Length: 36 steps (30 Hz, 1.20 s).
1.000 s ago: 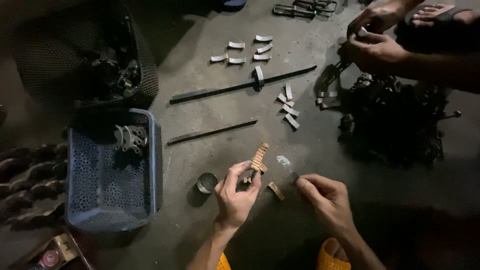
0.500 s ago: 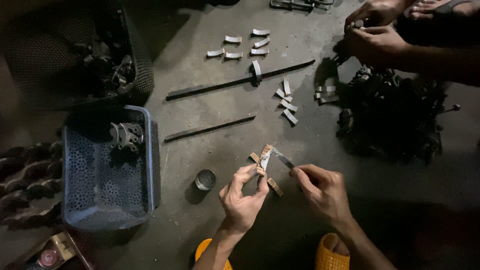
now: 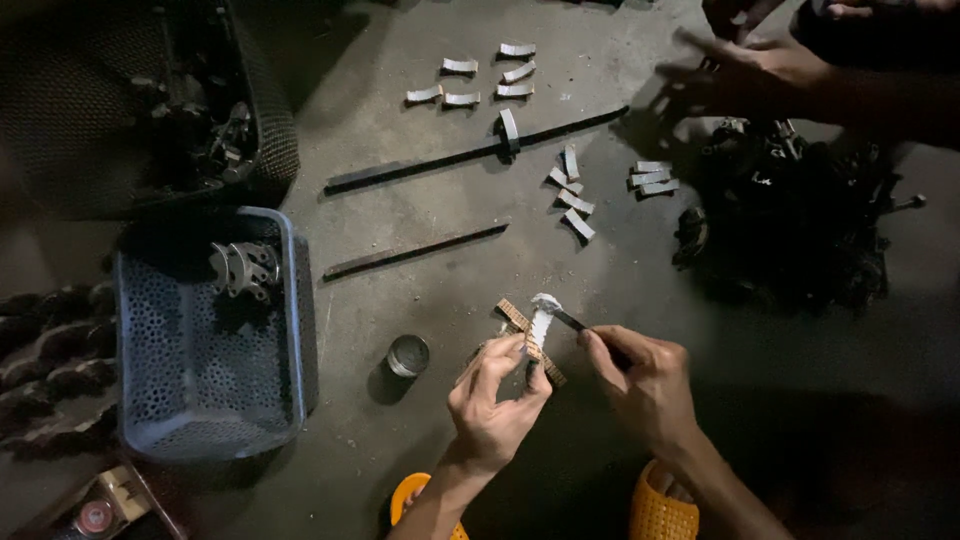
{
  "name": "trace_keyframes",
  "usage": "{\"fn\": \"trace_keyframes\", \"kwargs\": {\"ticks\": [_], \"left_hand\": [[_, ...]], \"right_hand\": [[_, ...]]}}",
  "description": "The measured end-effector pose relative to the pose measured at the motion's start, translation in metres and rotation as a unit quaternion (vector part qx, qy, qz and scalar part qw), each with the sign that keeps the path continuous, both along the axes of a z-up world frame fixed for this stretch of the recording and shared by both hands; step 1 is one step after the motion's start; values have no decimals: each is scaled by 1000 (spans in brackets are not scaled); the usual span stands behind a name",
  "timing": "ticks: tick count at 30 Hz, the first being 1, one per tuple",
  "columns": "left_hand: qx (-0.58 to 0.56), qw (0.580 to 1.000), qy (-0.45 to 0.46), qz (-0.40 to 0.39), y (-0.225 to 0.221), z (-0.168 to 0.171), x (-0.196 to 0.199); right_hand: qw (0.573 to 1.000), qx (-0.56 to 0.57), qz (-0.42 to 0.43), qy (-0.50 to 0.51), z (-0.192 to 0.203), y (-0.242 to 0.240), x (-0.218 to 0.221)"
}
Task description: Applying grease or paste to motorcycle engine or brake components using a small applicator.
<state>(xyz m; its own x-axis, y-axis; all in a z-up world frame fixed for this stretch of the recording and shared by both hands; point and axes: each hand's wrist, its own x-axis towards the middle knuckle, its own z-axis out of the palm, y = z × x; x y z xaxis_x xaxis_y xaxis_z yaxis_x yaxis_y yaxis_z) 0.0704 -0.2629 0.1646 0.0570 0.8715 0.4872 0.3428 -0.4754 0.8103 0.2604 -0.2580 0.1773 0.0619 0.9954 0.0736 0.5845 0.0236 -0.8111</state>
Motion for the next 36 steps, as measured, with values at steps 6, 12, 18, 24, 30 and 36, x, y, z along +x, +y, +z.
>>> {"fn": "trace_keyframes", "kwargs": {"ticks": [6,12,18,24,30,36], "left_hand": [[-12,997,-46,57,2,8,3],[-319,886,-331,-58,2,-42,-17],[-462,665,-541,-227,17,-36,-1],[-269,923,-253,-112,-4,-44,4],[-246,966,-85,-7,-4,-25,0],[-112,987,-95,59,8,-33,-6]], "right_hand": [[995,-49,-87,11,-14,4,21],[984,-112,-19,136,1,10,22],[941,-204,96,253,-12,29,-4],[946,-211,-35,244,-15,35,1],[939,-167,-64,294,-27,27,-2],[956,-175,31,233,-36,7,12]]}}
